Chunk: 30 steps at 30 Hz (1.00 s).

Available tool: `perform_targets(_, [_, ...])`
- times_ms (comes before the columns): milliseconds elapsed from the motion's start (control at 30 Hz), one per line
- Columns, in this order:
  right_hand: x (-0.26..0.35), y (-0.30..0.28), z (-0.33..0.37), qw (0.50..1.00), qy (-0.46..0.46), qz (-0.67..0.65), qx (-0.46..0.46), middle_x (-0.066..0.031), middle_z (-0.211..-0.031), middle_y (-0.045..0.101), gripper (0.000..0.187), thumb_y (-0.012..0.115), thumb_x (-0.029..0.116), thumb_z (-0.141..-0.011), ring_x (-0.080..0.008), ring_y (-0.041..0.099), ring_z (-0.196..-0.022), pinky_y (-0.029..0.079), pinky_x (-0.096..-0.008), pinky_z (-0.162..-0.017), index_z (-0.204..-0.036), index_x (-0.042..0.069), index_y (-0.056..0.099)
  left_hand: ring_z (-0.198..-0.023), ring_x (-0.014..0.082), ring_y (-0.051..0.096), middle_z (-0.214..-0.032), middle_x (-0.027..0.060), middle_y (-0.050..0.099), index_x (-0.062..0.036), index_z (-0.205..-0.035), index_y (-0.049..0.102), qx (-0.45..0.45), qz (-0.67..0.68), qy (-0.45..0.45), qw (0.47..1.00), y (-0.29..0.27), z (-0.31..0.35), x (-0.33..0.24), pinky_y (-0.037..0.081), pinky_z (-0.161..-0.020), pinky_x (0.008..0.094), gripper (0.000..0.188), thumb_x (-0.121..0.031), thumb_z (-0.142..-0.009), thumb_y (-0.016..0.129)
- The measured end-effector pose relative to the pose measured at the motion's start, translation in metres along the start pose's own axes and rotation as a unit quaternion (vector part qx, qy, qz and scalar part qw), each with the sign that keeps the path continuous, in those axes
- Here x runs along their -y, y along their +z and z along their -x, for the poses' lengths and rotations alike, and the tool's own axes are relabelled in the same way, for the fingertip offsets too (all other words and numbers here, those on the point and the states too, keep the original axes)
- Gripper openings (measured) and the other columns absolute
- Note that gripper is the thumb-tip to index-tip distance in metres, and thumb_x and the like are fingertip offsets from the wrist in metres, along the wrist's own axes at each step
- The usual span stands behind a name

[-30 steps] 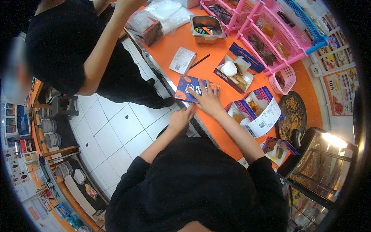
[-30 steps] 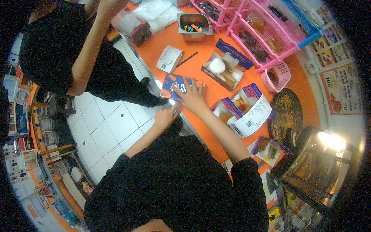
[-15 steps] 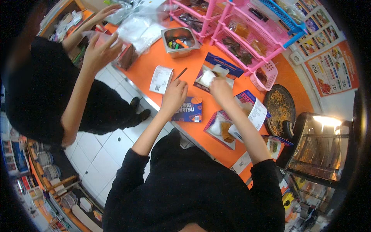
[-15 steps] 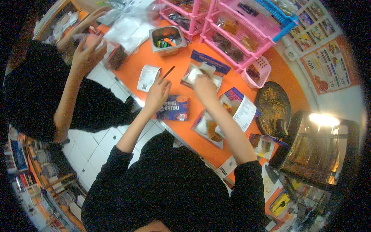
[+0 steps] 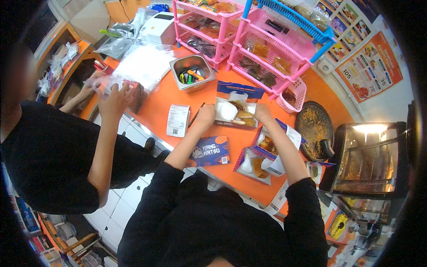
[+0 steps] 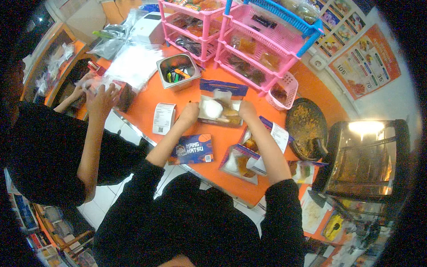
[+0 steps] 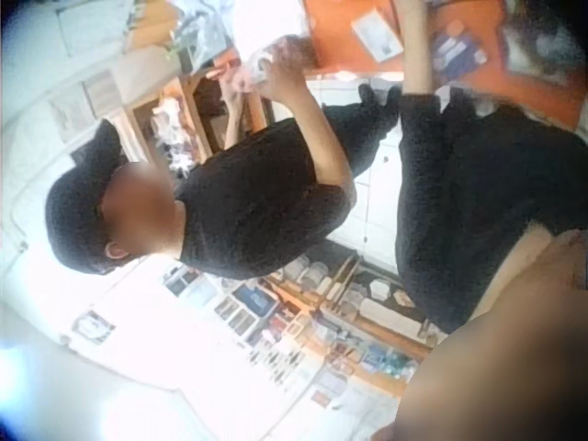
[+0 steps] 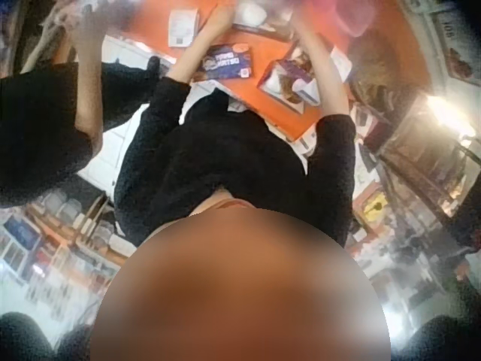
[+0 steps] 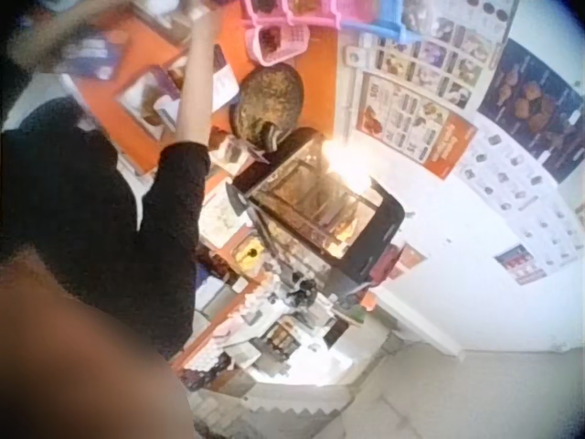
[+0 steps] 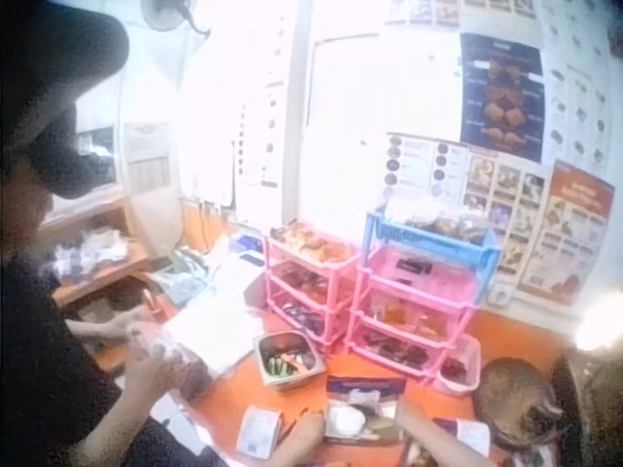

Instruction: The person assembles multiple food orders at a counter. They place buns and fried chicken into boxes, add condiment packets, and close the boxes. The person also handles receipts and places them into the boxes.

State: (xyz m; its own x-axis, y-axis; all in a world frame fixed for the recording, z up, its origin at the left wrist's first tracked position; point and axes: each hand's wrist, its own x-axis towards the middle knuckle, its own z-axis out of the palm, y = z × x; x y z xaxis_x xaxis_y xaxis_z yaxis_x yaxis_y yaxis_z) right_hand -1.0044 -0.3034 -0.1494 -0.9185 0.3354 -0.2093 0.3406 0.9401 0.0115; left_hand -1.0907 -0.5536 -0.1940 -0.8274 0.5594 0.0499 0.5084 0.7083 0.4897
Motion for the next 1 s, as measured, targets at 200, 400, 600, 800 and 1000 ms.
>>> perform_targets(200, [0.040, -0.065, 0.073, 0.991, -0.119, -0.054, -0.041, -0.0244, -0.083, 0.068, 0.016, 0.065, 0.010, -0.074, -0.0398, 0.068, -0.079, 0.056, -0.0475, -0.073, -0.082, -0.004, 0.068, -0.083, 0.0484, 0.064, -0.085, 0.0315, 0.064, 0.0054, -0.091, 0.063, -0.037, 0.083, -0.070, 0.993, -0.099, 0.095, -0.002, 0.051, -0.077, 0.0544, 0.022, -0.013, -0.086, 0.052])
perform_targets(400, [0.098, -0.035, 0.139, 0.979, -0.180, -0.092, -0.021, -0.0270, -0.078, 0.067, 0.013, 0.057, 0.003, -0.077, -0.0401, 0.068, -0.078, 0.056, -0.0479, -0.072, -0.079, -0.005, 0.067, -0.083, 0.0483, 0.063, -0.084, 0.0311, 0.064, 0.0065, -0.092, 0.063, 0.010, 0.098, -0.105, 0.990, -0.137, 0.197, -0.001, 0.050, -0.076, 0.0530, 0.022, -0.013, -0.088, 0.053])
perform_targets(600, [0.122, -0.010, 0.169, 0.943, -0.147, -0.256, -0.154, -0.0280, -0.094, 0.062, 0.038, 0.067, 0.019, -0.081, -0.0435, 0.064, -0.088, 0.052, -0.0484, -0.078, -0.103, -0.009, 0.056, -0.110, 0.0457, 0.057, -0.114, 0.0324, 0.060, 0.0096, -0.127, 0.049, -0.019, 0.106, -0.151, 0.983, -0.127, 0.229, 0.005, 0.045, -0.095, 0.0480, 0.059, -0.033, -0.089, 0.065])
perform_targets(800, [0.158, -0.014, 0.139, 0.841, -0.114, -0.435, -0.301, -0.0232, -0.113, 0.054, 0.072, 0.082, 0.031, -0.075, -0.0373, 0.058, -0.103, 0.048, -0.0427, -0.090, -0.121, -0.006, 0.042, -0.126, 0.0374, 0.048, -0.138, 0.0263, 0.043, 0.0067, -0.143, 0.028, -0.305, 0.183, -0.122, 0.927, -0.104, 0.168, -0.024, 0.040, -0.105, 0.0439, 0.097, -0.032, -0.073, 0.083])
perform_targets(1000, [0.135, -0.006, 0.151, 0.772, -0.171, -0.543, -0.282, -0.0214, -0.118, 0.057, 0.068, 0.076, 0.011, -0.080, -0.0278, 0.061, -0.109, 0.051, -0.0379, -0.094, -0.136, 0.001, 0.038, -0.108, 0.0254, 0.063, -0.122, 0.0190, 0.059, -0.0020, -0.146, 0.028, -0.298, 0.318, -0.060, 0.898, -0.111, 0.179, -0.013, 0.051, -0.092, 0.0364, 0.086, -0.009, -0.075, 0.075])
